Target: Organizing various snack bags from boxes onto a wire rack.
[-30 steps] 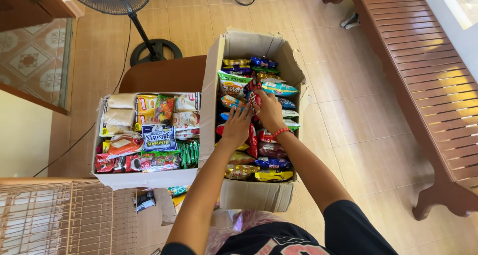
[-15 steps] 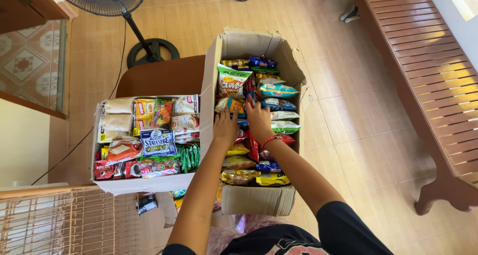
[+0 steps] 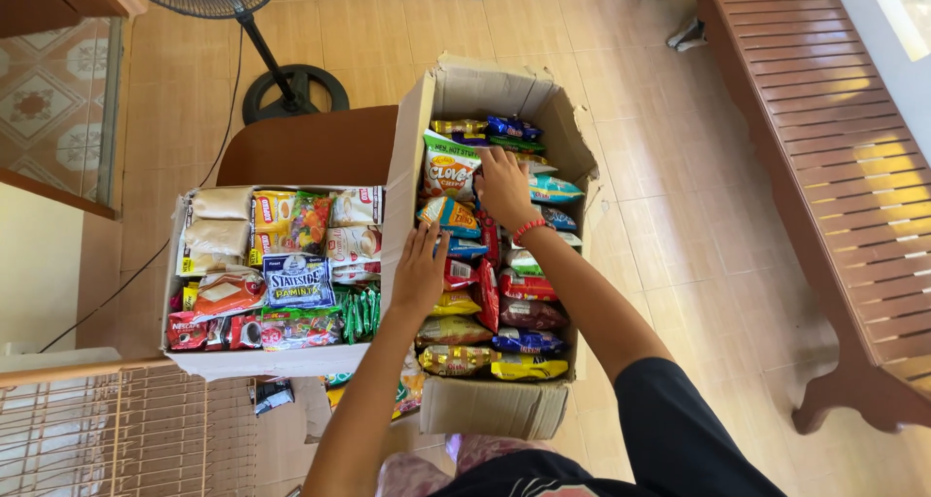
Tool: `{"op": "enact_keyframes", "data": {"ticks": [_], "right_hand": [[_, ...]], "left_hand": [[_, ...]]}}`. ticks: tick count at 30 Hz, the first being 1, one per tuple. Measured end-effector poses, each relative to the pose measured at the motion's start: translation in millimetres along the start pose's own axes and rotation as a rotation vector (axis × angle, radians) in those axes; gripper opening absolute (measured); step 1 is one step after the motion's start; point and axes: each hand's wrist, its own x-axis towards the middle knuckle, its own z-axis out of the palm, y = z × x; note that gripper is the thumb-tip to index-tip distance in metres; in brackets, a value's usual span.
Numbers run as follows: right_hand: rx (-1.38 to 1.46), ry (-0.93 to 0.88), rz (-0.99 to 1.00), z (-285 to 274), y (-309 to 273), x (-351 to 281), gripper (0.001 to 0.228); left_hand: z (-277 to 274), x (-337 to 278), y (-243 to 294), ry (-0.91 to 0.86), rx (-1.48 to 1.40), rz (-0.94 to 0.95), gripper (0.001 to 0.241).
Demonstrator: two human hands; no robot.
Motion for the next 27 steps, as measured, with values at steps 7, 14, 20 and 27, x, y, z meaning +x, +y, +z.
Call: {"op": "enact_keyframes", "data": {"ticks": [7,14,20,27], "right_hand": [[-0.065,-0.103,-0.050,13.3,-19.0,51.6,0.087],[0.000,-0.510,-0.113,101.3,15.3,53.6,0.070],[0.162,-0.658,-0.107,95.6,-0.4,53.7,0.069],[0.128,-0.663,-0.076,100.5,-7.4,32.4,0.068]], "left_hand": [[-9.7,-17.5,7.0,0.082,-0.088,-0.091,0.064],[-11.8,-15.6,9.7,0.074,-0.088,-0.159,0.071],[-4.8,-12.4,8.2,0.054,-0.127,-0.178,0.079],[1.7,-10.1,5.5,-0.040,-0.049,-0.167,0.058]]}}
